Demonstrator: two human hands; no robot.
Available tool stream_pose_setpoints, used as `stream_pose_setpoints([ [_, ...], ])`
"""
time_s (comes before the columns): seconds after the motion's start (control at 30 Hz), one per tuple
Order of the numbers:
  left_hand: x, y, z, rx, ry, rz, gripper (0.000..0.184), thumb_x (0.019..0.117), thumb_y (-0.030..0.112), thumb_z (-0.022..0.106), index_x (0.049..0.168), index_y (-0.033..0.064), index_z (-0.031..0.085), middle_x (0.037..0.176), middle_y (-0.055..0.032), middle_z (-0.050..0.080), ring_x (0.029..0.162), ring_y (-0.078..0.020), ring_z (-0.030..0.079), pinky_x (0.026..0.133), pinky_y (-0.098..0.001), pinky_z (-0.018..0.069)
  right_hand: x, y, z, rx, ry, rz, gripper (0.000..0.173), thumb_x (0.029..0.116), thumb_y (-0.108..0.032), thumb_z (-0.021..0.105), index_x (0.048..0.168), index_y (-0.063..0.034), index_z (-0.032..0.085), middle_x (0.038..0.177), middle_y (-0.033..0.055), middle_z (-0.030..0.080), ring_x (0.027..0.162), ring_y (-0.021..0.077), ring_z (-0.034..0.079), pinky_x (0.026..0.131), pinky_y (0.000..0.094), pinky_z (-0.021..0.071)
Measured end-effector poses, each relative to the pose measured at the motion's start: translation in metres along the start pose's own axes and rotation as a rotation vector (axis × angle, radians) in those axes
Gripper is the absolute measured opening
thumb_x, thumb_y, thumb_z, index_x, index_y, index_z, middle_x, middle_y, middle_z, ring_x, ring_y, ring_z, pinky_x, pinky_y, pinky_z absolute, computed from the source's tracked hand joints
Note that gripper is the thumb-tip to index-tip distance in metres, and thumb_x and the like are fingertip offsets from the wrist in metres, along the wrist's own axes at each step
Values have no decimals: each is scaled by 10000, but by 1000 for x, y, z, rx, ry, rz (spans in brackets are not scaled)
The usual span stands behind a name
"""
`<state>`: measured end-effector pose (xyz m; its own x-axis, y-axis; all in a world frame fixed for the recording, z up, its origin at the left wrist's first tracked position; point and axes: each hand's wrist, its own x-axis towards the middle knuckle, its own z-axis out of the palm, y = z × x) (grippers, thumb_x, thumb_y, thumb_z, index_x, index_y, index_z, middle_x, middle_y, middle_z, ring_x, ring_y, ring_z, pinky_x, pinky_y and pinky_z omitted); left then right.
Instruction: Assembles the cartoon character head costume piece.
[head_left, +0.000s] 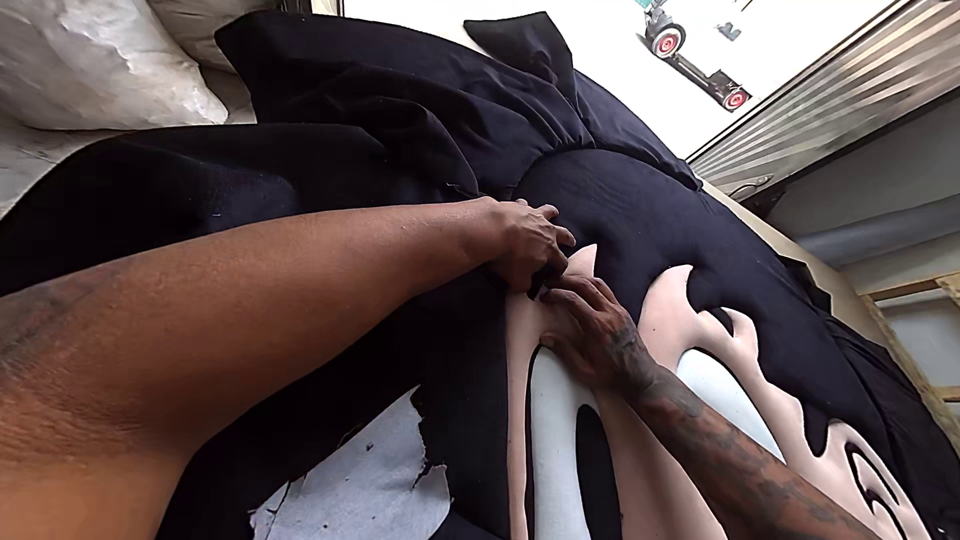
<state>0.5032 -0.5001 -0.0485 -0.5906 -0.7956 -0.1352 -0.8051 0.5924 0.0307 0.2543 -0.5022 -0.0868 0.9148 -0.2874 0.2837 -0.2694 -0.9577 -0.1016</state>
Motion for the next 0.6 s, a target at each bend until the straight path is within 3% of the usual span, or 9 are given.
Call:
stream_pose_setpoints([
  [0.1,7,2,-7,16,-33,0,614,679,412,829,1274,374,683,1616,64,399,1481,-406,321,868,-651,494,0,1,1,-2,-2,-8,473,949,-550,583,1252,-210,713,1345,17,637,1321,199,543,1086,427,474],
  [0.3,7,4,-20,36,-88,22,588,705,382,828,1278,345,703,1625,43,397,1455,-394,381,841,-601,539,1,1,-2,-15,-22,-33,455,967,-517,569,1284,-222,708,1371,29,626,1340,211,530,1089,432,472],
  [0.4,5,1,-21,27,-94,43,559,727,337,814,1274,342,700,1627,34,403,1472,-383,377,949,-608,503,1,0,-4,-43,-42,-38,465,989,-518,544,1323,-234,696,1397,35,611,1345,213,523,1090,427,469],
  [0.47,2,-4,-20,17,-55,95,507,766,270,786,1264,311,699,1570,36,481,1452,-300,433,1115,-550,403,2,0,-7,-61,-62,-53,466,998,-512,534,1328,-226,696,1396,41,612,1340,217,526,1092,427,467],
  [0.53,2,-13,-13,-50,36,170,411,802,212,755,1211,238,718,1400,42,627,1370,-193,525,1233,-454,278,5,0,-11,-88,-98,-76,467,1006,-523,515,1328,-234,688,1398,36,610,1342,216,526,1083,423,472],
  [0.6,2,-18,-6,-126,120,157,368,853,213,696,1221,195,704,1315,30,678,1301,-161,582,1204,-416,335,10,1,-16,-120,-153,-103,476,1011,-543,497,1335,-245,679,1396,35,608,1328,210,536,1064,422,478],
])
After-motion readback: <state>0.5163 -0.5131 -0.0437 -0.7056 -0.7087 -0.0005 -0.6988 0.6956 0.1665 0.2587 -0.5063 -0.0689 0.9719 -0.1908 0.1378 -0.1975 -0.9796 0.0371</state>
